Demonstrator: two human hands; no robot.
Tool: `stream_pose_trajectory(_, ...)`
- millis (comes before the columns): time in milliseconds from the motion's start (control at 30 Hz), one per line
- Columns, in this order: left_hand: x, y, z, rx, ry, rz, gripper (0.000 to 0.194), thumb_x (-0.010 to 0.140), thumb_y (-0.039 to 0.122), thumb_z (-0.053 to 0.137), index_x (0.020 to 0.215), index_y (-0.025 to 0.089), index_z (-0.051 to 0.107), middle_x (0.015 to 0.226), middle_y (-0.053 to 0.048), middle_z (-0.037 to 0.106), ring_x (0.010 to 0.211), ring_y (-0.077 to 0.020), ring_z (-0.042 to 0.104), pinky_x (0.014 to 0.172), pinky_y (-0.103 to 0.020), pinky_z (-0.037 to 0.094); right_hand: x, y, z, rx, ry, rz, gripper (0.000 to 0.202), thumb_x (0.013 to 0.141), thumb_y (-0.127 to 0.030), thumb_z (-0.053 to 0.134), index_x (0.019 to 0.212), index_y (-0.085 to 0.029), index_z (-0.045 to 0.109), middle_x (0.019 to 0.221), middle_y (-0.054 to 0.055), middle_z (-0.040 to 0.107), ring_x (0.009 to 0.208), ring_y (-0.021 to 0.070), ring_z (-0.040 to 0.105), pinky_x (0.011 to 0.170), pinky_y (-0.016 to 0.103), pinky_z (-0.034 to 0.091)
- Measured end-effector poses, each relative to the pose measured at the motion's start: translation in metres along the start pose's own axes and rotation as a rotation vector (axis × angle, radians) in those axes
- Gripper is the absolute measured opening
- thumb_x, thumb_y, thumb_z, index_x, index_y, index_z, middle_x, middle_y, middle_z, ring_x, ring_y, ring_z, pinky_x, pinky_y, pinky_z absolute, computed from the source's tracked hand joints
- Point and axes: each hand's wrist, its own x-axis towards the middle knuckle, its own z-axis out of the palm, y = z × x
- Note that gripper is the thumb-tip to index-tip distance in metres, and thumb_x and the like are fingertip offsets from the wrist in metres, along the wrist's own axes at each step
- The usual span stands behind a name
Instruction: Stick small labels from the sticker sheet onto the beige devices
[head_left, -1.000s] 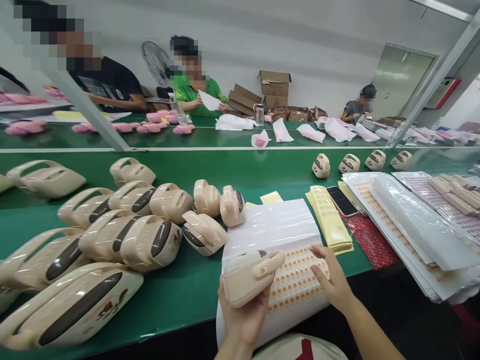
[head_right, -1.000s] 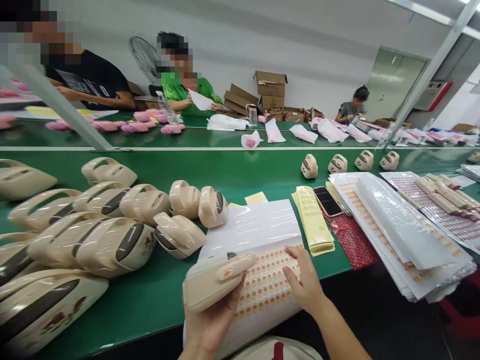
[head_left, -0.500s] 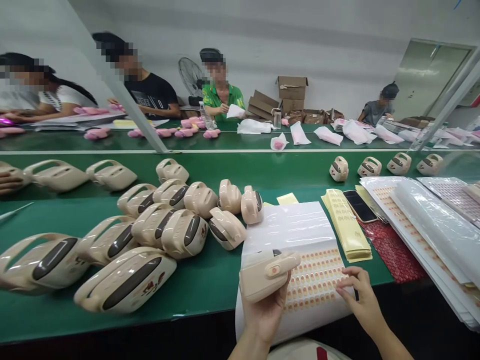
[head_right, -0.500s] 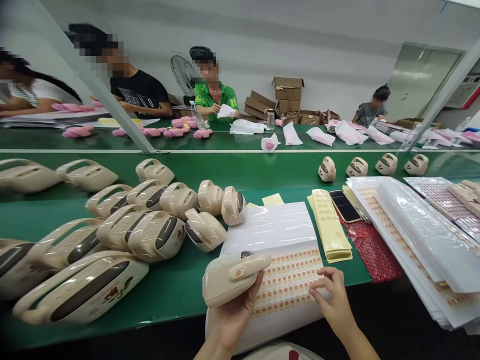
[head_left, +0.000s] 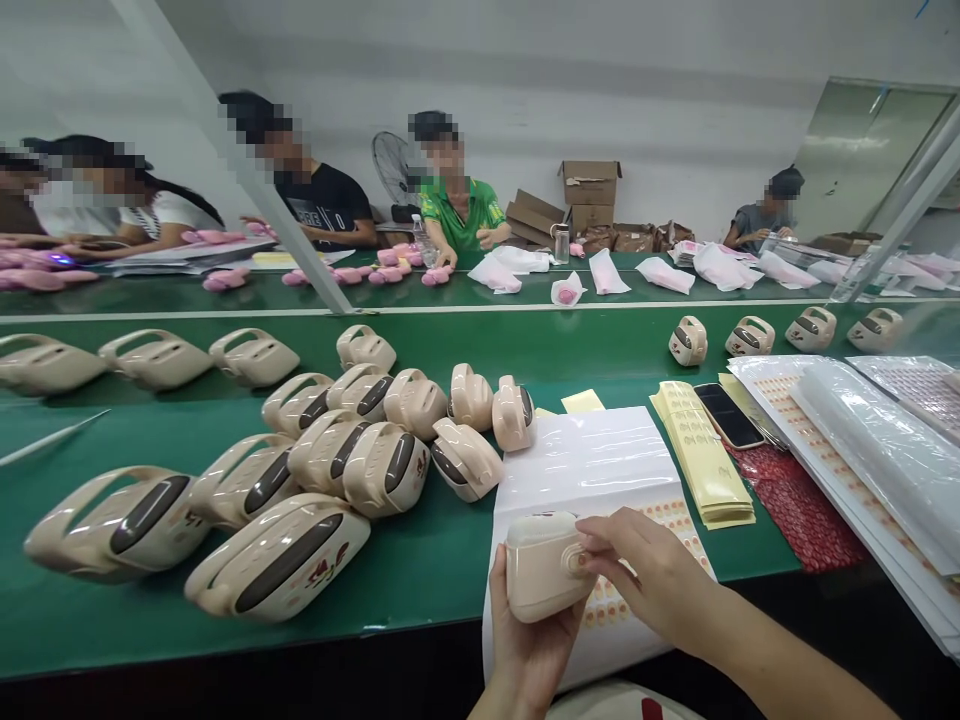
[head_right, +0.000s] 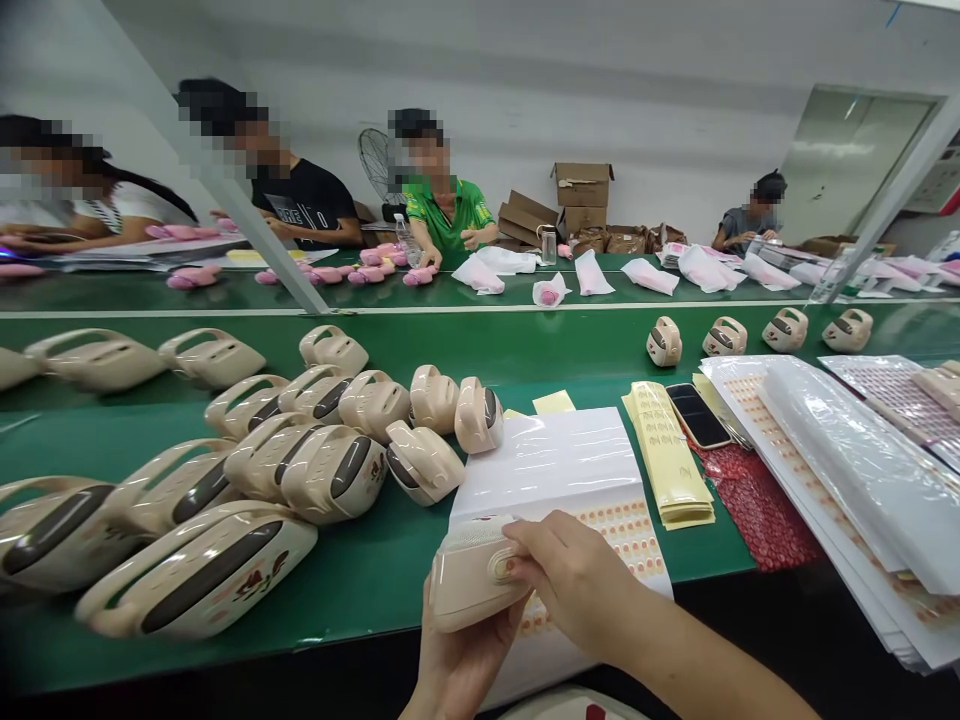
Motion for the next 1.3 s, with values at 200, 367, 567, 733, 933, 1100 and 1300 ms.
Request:
stream_pose_trajectory(200, 0.000, 0.003, 0.001, 0.030, 0.065, -0.017, 0.030, 0.084, 0.034, 0.049, 0.090, 0.015, 0.071, 0.095, -0.012, 0.072, 0.081, -0.0213, 0.068, 0.072, -0.031, 0.053, -0.002, -0.008, -0.002, -0.176, -0.054, -0.057, 0.027, 0.089, -0.013, 0.033, 0.111, -0.016, 0.049, 0.076, 0.008, 0.060, 0.068, 0.0190, 0.058, 0.057, 0.029, 0.050)
stream_pose_trajectory(367, -0.002, 0.010, 0.009, 0.037, -0.038, -0.056, 0.029, 0.086, 0.033, 0.047, 0.096, 0.017, 0.069, 0.093, -0.010, 0.073, 0.083, -0.0200, 0.067, 0.074, -0.031, 0.052, 0.001, -0.018, -0.005, -0.277, -0.071, -0.148, 0.031, 0.085, -0.006, 0.031, 0.110, -0.014, 0.047, 0.075, 0.008, 0.060, 0.065, 0.0196, 0.054, 0.055, 0.029, 0.047)
stream_pose_trajectory(567, -0.002, 0.018, 0.013, 0.095, -0.055, -0.083, 0.031, 0.086, 0.036, 0.048, 0.093, 0.016, 0.070, 0.093, -0.010, 0.073, 0.083, -0.0212, 0.067, 0.071, -0.030, 0.054, -0.001, -0.020, -0.003, -0.253, -0.040, -0.142, 0.036, 0.081, -0.003, 0.033, 0.113, -0.017, 0.043, 0.075, 0.008, 0.058, 0.064, 0.0201, 0.053, 0.052, 0.028, 0.045)
stream_pose_trajectory(733, -0.002, 0.024, 0.006, 0.143, -0.041, -0.025, 0.030, 0.086, 0.035, 0.046, 0.098, 0.019, 0.069, 0.097, -0.009, 0.072, 0.083, -0.0220, 0.067, 0.072, -0.032, 0.053, -0.002, -0.014, 0.003, -0.199, -0.042, -0.082, 0.033, 0.081, -0.004, 0.032, 0.106, -0.018, 0.049, 0.076, 0.008, 0.058, 0.065, 0.0192, 0.053, 0.053, 0.028, 0.046)
stream_pose_trajectory(933, -0.002, 0.019, 0.001, 0.124, -0.130, -0.048, 0.033, 0.087, 0.037, 0.045, 0.107, 0.019, 0.064, 0.106, -0.013, 0.068, 0.092, -0.0239, 0.065, 0.079, -0.035, 0.051, 0.010, 0.005, 0.000, 0.341, -0.175, 0.326, 0.025, 0.082, -0.021, 0.051, 0.107, -0.023, 0.049, 0.078, 0.001, 0.059, 0.072, 0.0148, 0.058, 0.067, 0.029, 0.050)
stream_pose_trajectory(1100, -0.004, 0.023, 0.006, 0.186, 0.005, -0.039, 0.032, 0.085, 0.039, 0.048, 0.104, 0.020, 0.065, 0.103, -0.009, 0.069, 0.090, -0.0222, 0.065, 0.080, -0.035, 0.050, 0.006, 0.017, -0.006, 0.508, 0.027, 0.408, 0.026, 0.086, -0.028, 0.045, 0.110, -0.022, 0.050, 0.094, 0.006, 0.059, 0.088, 0.0164, 0.056, 0.077, 0.032, 0.047)
stream_pose_trajectory(1300, -0.011, 0.033, 0.014, 0.898, -0.027, 0.574, 0.092, 0.032, 0.009, 0.084, 0.118, 0.023, 0.055, 0.108, -0.005, 0.065, 0.099, -0.0268, 0.058, 0.087, -0.031, 0.045, 0.012, 0.014, -0.022, 0.522, 0.210, 0.467, 0.024, 0.075, -0.045, 0.061, 0.074, -0.021, 0.062, 0.070, 0.000, 0.052, 0.063, 0.0132, 0.048, 0.062, 0.029, 0.044)
